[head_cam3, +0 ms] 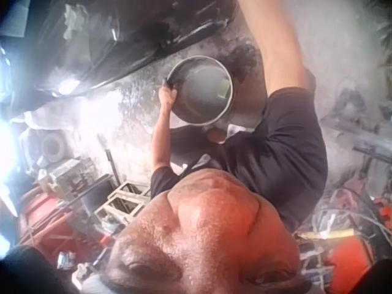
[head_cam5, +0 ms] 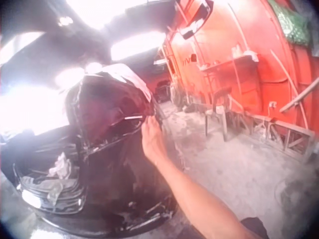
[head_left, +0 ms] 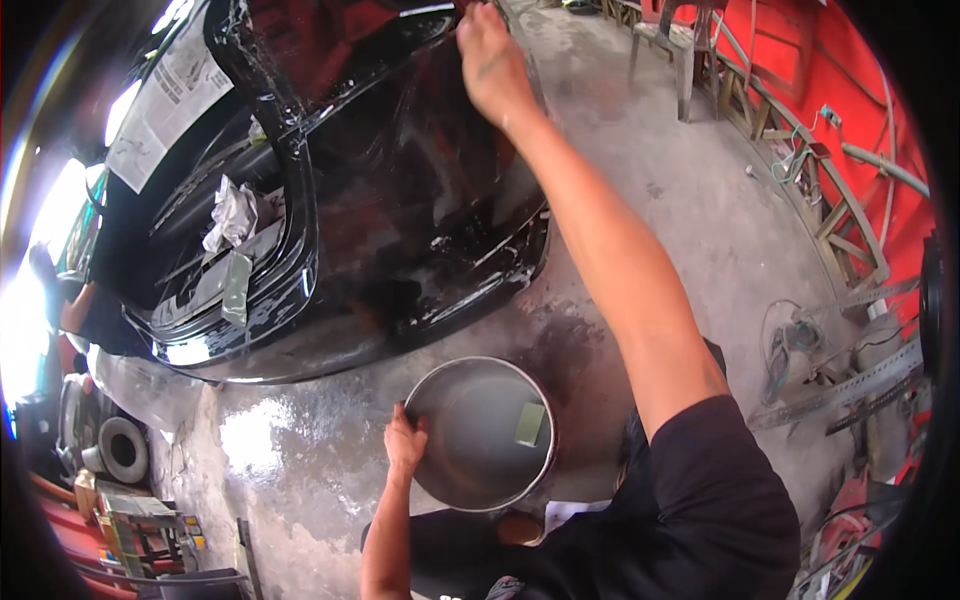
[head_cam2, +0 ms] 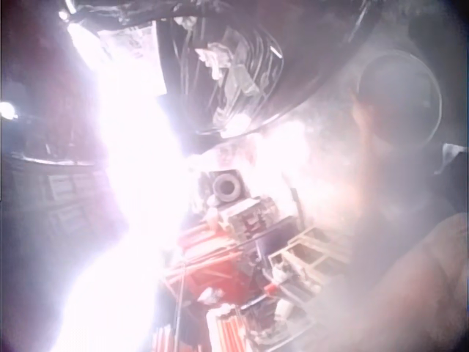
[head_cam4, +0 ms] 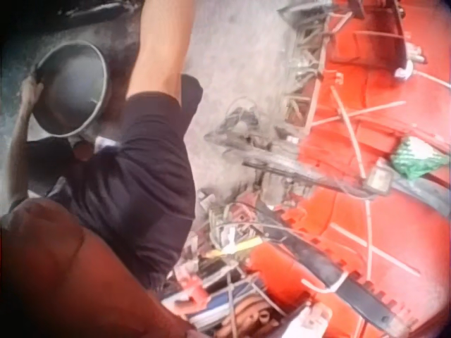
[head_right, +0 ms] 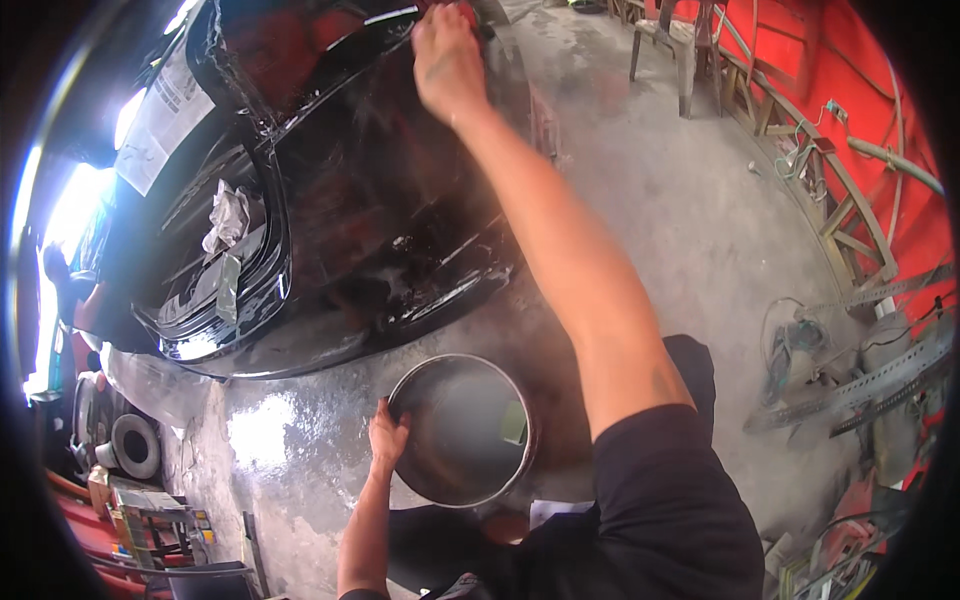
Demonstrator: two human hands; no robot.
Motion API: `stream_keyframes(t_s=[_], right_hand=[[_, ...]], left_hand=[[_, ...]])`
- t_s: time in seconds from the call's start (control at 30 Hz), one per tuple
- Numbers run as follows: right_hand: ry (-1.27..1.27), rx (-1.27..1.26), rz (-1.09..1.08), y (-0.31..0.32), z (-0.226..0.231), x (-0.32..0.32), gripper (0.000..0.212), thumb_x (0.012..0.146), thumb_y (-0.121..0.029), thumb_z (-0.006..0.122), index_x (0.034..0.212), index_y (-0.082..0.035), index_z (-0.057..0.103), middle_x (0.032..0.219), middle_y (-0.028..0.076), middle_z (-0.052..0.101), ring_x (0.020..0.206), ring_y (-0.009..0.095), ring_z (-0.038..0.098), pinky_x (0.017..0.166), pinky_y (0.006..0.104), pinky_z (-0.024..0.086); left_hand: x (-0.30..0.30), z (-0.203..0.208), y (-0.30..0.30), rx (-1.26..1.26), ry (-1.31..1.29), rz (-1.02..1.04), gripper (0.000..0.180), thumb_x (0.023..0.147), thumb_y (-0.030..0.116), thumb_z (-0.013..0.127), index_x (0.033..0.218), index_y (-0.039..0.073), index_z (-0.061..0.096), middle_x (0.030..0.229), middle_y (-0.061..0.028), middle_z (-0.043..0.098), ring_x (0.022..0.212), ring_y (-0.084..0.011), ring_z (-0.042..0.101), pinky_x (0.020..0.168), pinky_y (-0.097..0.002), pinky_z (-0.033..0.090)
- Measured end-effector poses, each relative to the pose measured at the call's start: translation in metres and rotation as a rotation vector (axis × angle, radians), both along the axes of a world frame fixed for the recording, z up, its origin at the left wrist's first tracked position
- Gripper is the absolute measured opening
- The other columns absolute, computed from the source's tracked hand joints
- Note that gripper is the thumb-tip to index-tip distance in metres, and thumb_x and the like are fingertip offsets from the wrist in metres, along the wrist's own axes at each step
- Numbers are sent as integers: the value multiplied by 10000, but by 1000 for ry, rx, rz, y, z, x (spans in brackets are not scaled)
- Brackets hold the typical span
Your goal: The person wipes the front bumper of a black car with a purple cloth, then uses a sanding block to smooth the surface. They repeatedly dip the sanding block into a bucket of water and continue sanding the bumper while sitting on the floor.
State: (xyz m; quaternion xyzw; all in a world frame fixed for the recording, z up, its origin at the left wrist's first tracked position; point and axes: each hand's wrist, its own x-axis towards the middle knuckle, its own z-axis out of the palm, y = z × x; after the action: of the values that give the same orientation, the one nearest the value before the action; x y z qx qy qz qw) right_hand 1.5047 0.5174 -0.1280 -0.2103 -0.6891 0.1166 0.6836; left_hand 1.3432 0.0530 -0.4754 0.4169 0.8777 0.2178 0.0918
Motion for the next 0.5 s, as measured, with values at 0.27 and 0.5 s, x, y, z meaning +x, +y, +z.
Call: stream_keyframes(t_s=[0.27, 0.5], right_hand=[[-197, 163, 6, -67, -86, -6, 626, 1082, -277, 514, 1569, 78, 344, 1617, 324, 364, 1503, 504, 339, 1238, 558, 289], [74, -66, -79, 12, -50, -16, 603, 1081, -292, 492, 1511, 122, 406, 1546, 327, 460, 1455, 508, 402, 1237, 542, 297]], left_hand=[[-11, 9, -24, -21, 21, 35, 433, 866, 195, 738, 1218, 13, 563, 978, -284, 732, 943, -514, 694, 822, -566, 542], [1, 5, -2, -7, 5, 0, 430, 862, 194, 744, 1206, 16, 559, 984, -294, 731, 961, -524, 692, 834, -570, 538]])
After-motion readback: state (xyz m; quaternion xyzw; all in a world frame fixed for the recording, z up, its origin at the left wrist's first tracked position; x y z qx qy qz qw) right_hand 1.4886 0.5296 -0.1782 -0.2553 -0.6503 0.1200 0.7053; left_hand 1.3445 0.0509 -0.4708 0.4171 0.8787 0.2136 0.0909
